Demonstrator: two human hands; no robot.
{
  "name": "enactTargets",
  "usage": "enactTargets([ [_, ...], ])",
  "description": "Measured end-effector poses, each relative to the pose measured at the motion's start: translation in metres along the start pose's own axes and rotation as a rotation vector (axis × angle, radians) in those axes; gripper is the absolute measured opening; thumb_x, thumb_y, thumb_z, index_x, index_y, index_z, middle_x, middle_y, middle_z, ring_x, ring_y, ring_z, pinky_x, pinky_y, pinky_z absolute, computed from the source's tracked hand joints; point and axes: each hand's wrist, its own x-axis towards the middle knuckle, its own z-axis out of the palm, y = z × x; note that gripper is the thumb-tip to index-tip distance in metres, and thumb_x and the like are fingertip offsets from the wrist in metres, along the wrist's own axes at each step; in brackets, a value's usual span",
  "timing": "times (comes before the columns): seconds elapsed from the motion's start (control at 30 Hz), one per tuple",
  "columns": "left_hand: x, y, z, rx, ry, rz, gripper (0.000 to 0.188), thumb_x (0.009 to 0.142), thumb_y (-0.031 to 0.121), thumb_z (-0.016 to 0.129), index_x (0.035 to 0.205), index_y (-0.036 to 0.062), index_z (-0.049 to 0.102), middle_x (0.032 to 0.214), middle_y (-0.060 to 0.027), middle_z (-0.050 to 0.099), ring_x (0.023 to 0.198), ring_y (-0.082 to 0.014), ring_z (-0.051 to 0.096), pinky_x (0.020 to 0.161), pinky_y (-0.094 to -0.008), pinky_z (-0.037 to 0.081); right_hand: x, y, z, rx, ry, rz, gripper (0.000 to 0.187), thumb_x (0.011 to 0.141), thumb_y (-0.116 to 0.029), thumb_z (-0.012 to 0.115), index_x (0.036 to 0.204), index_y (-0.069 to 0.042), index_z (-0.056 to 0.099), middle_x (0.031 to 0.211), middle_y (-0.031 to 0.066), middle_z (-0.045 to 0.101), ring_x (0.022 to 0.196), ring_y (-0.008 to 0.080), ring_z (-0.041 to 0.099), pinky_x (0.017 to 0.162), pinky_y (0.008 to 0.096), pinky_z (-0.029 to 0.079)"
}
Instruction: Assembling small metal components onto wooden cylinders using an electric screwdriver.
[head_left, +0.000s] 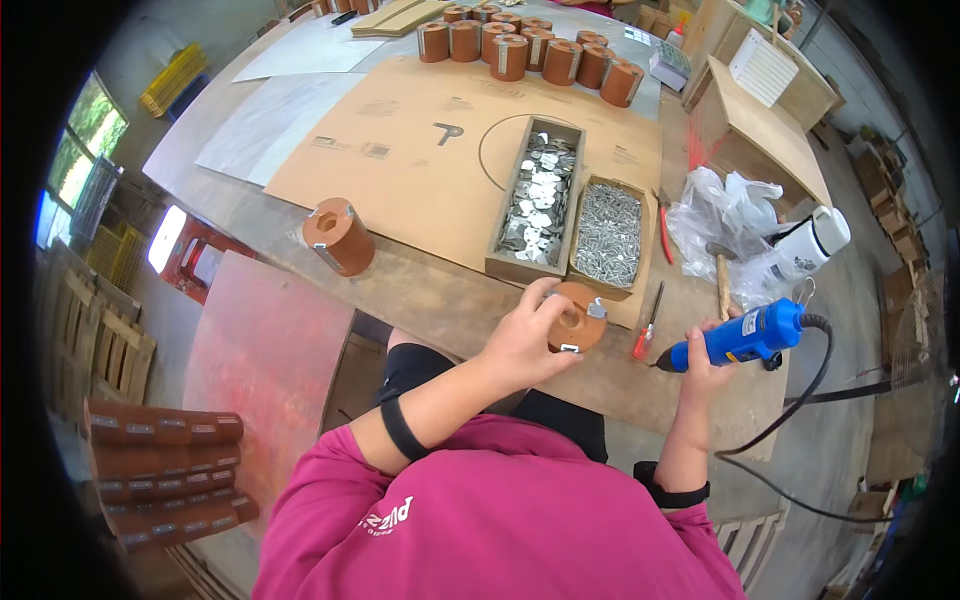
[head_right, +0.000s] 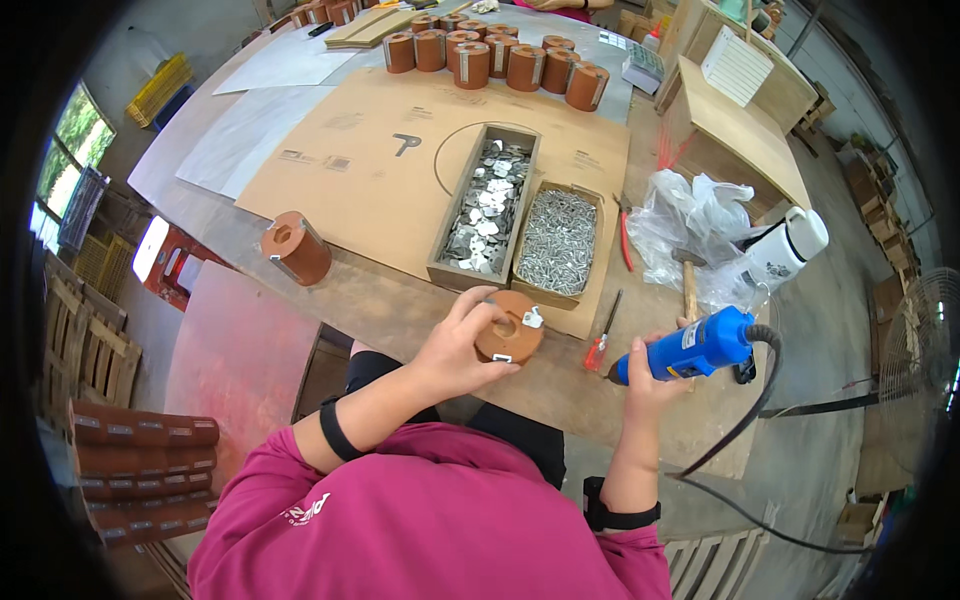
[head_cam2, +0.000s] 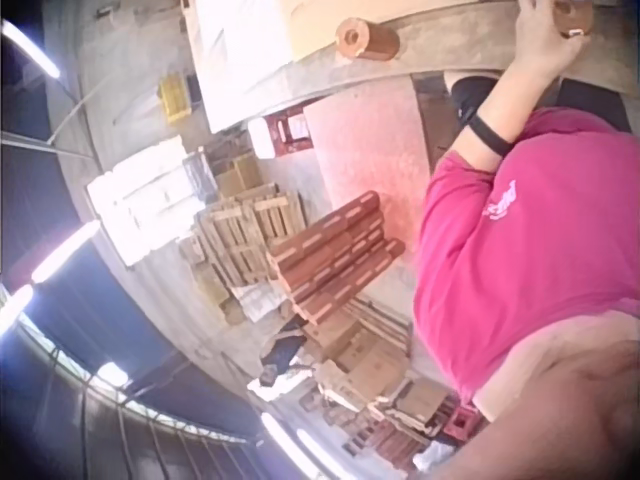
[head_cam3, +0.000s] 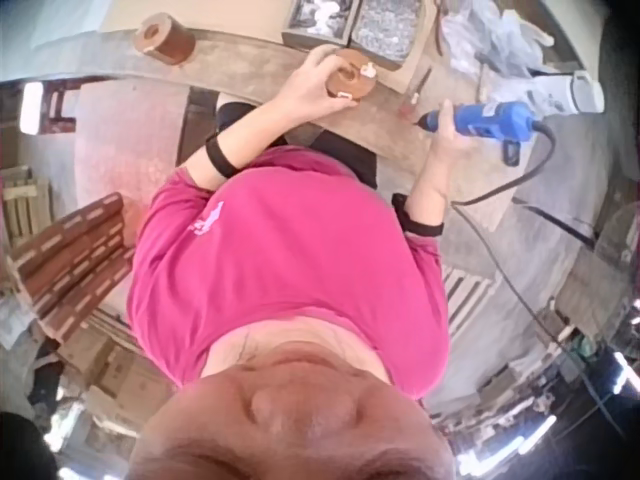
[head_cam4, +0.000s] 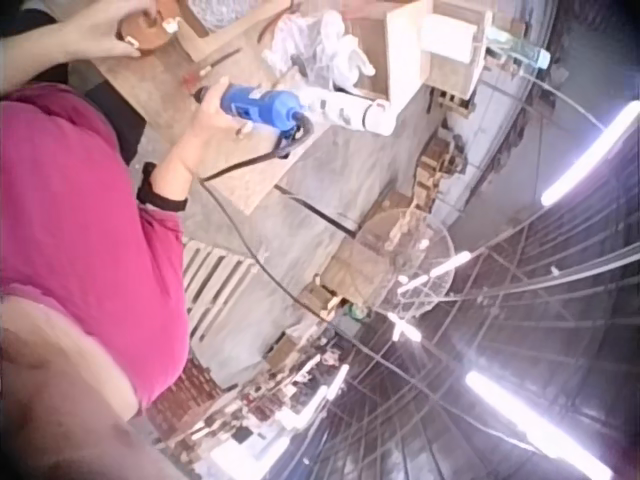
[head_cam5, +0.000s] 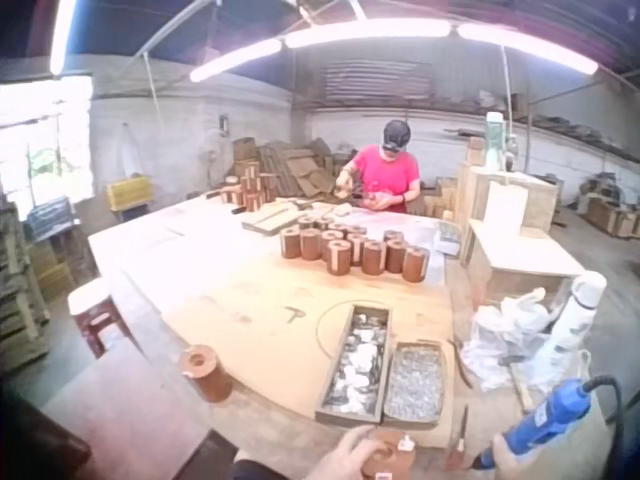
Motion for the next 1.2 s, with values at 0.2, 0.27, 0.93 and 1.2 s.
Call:
enactTargets([
  [0.2, 0.008, 0.004, -0.004, 0.015, 0.020, 0.030, 0.056, 0.060, 0.021, 0.075, 0.104, 0.0046, 0.044, 0.115, -0.0178, 0.040, 0.100, -0.0356, 0.049, 0.082, -0.0367, 0.044, 0.003, 0.010, -0.007, -0.044, -0.012, -0.183, 0.055, 0.066, 0.004, 0.059, 0.115, 0.002, 0.035, 0.082, 0.0053, 0.050, 0.076, 0.0119, 0.051, 0.078, 0.0298, 0.042],
  [0.27, 0.021, 0.002, -0.017, 0.003, 0.025, 0.061, 0.056, 0.062, 0.023, 0.074, 0.106, 0.0033, 0.044, 0.113, -0.0182, 0.041, 0.099, -0.0344, 0.050, 0.081, -0.0359, 0.044, 0.003, 0.009, -0.008, -0.048, 0.004, -0.144, 0.055, 0.068, 0.002, 0.059, 0.117, 0.001, 0.033, 0.081, 0.0055, 0.050, 0.073, 0.0137, 0.053, 0.074, 0.0301, 0.043],
  [0.93, 0.131, -0.067, -0.038, 0.140, -0.017, -0.250, 0.021, 0.066, 0.018, 0.067, 0.071, 0.0022, 0.054, 0.075, -0.0135, 0.058, 0.080, -0.0265, 0.059, 0.066, -0.0376, 0.046, -0.001, 0.003, -0.014, -0.030, 0.042, -0.232, 0.053, 0.072, 0.000, 0.057, 0.118, -0.001, 0.031, 0.079, 0.0075, 0.051, 0.068, 0.0158, 0.054, 0.071, 0.0305, 0.045],
  [1.2, 0.124, -0.049, -0.062, -0.839, -0.016, -0.502, 0.015, 0.081, 0.006, 0.055, 0.091, -0.0020, 0.048, 0.088, -0.0131, 0.057, 0.080, -0.0236, 0.062, 0.066, -0.0293, 0.053, 0.004, -0.005, -0.015, 0.073, 0.131, -0.058, 0.048, 0.075, -0.003, 0.054, 0.117, 0.000, 0.033, 0.079, 0.0091, 0.051, 0.066, 0.0158, 0.053, 0.069, 0.0298, 0.044],
])
